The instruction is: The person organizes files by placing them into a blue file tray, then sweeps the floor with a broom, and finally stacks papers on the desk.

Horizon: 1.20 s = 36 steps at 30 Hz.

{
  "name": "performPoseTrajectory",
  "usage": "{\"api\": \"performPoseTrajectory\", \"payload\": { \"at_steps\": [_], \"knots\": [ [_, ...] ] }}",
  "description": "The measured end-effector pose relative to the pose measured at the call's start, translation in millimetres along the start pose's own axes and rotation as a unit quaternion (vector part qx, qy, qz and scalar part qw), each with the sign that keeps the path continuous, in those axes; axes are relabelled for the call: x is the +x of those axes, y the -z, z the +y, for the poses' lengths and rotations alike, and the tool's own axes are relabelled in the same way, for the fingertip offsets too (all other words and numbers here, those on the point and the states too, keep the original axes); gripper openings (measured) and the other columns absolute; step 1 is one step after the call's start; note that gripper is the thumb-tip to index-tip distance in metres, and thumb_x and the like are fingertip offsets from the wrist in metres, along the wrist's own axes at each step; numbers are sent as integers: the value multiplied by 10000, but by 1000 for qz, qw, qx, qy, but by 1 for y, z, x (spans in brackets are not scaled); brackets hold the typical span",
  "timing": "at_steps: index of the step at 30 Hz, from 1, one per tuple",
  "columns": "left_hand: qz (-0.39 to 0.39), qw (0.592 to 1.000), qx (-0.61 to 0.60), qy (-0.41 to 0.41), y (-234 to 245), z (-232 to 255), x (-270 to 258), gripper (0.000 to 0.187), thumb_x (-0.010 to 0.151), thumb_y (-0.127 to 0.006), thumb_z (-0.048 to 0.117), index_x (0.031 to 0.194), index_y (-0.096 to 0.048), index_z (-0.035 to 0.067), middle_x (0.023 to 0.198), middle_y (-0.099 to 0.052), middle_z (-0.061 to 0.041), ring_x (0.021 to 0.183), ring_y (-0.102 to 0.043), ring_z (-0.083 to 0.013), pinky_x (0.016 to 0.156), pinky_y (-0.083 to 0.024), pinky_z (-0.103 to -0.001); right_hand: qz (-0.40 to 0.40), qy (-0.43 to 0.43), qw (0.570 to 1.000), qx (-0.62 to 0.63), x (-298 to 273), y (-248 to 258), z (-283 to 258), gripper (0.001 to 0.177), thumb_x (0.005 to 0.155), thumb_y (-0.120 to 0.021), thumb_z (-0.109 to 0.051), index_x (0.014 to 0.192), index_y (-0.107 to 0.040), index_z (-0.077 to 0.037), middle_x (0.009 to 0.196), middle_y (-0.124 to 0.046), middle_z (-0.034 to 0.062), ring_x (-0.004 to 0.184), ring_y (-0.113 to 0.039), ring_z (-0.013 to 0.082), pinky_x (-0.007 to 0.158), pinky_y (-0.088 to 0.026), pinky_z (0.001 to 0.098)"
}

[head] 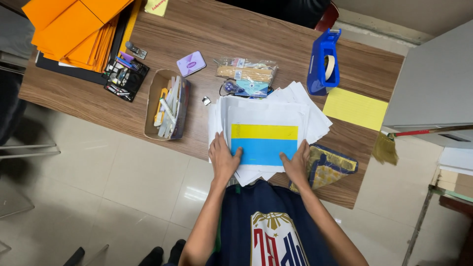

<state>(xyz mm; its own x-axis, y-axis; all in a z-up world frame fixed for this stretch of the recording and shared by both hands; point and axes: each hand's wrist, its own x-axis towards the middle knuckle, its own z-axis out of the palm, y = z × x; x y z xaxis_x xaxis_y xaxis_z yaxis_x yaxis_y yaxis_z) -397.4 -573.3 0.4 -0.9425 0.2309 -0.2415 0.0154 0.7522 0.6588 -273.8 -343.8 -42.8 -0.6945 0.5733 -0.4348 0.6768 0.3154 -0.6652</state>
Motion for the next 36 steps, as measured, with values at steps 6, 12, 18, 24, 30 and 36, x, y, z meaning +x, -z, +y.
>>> {"api": "performPoseTrajectory", "payload": {
  "at_steps": [6, 12, 18, 24, 30, 36],
  "knots": [
    [6, 997, -71, 26, 30, 27, 5, 982, 770, -844, 206, 1529, -267, -30, 1384, -457, -283, 1297, -432, -447, 1144, -249, -558, 38, 4, 999, -35, 3, -15, 10, 1072, 910, -744, -256, 1597, 4, 87, 1672, -47, 279, 1526, -117, 462, 1245, -170, 519],
    [-19, 979, -187, 76, 52, 58, 10, 1101, 758, -811, 128, 1599, -114, -11, 1291, -447, -235, 1124, -579, -389, 925, -537, -441, 51, -8, 999, -10, 3, -16, 4, 1063, 916, -732, -292, 1598, -5, 75, 1656, -48, 261, 1524, -102, 449, 1231, -184, 518],
    [-54, 980, -192, -20, -26, -25, 25, 699, 846, -813, 71, 1449, -481, -45, 1366, -560, -220, 1208, -621, -341, 1039, -532, -417, 68, 16, 997, -15, 5, -19, 11, 1002, 956, -689, -314, 1603, -33, 82, 1642, -87, 259, 1525, -131, 438, 1227, -206, 513],
    [-64, 984, -142, -86, 38, 47, -2, 792, 738, -644, -120, 1500, -445, -32, 1400, -524, -305, 1243, -540, -472, 1035, -441, -483, 71, 9, 997, 10, 4, -17, 10, 977, 971, -666, -335, 1596, -49, 93, 1629, -106, 252, 1515, -154, 432, 1220, -228, 500],
    [2, 979, -180, -94, 6, -24, 13, 652, 831, -651, -67, 1456, -469, -29, 1095, -686, -329, 1015, -700, -446, 950, -522, -488, 69, 5, 998, 7, 5, -13, 10, 974, 960, -680, -358, 1602, -93, 81, 1629, -120, 246, 1505, -200, 435, 1214, -275, 491],
    [-83, 981, -171, -37, 79, 40, 6, 615, 843, -587, -63, 1438, -564, 89, 764, -696, -273, 620, -715, -350, 716, -559, -474, 85, -38, 994, 55, -3, 19, -38, 1139, 880, -741, -402, 1609, 17, 34, 1622, -7, 290, 1456, -238, 476, 1190, -310, 488]
  ]
}}
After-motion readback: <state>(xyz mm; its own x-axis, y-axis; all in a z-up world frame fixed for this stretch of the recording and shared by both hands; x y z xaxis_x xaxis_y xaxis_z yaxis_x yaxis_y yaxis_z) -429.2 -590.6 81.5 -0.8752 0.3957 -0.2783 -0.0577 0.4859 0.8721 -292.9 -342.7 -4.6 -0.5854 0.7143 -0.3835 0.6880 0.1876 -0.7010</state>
